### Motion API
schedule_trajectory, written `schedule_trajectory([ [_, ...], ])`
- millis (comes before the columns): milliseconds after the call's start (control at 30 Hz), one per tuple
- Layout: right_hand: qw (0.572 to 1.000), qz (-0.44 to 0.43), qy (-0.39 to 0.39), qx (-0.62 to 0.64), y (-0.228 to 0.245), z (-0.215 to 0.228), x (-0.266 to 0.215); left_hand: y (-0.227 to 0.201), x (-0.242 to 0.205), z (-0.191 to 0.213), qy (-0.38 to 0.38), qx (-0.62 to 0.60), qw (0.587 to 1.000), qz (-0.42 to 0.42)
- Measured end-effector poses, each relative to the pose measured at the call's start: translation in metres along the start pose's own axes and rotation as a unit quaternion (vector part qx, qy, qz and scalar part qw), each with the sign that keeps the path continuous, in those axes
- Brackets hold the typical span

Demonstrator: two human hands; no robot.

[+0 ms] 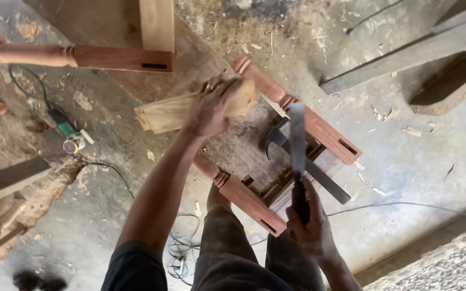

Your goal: The person places a rectangular wooden block into the mortise of a wooden chair frame on the workbench and hammers it to seat the joint, using a mallet block to drive it. They then hold the block steady and scrape or pare its surface with a chisel, working the fitted piece by hand.

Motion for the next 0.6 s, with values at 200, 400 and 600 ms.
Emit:
schedule_trajectory([
  [200, 0.982, 0.132, -0.044, -0.128, 0.000, -0.046, -0.003, 0.022, -0.020, -0.021, 0.213, 0.050, 0.975, 0.019],
  [400, 0.983, 0.060, -0.076, -0.158, 0.014, -0.103, -0.007, 0.040, -0.043, -0.035, 0.078, 0.030, 0.995, 0.051],
  [600, 0.973, 0.070, -0.150, -0.163, 0.013, -0.137, -0.022, 0.031, -0.043, -0.055, -0.068, 0.082, 0.990, 0.096],
])
Point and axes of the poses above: each hand's wrist, its own x-axis towards the middle knuckle, its own z-axis out of the back of the hand, y = z × x, the point moved 1 cm from there along x, towards the middle knuckle, and after that the axes turned 11 degrees about -y, right-handed, at the moved point
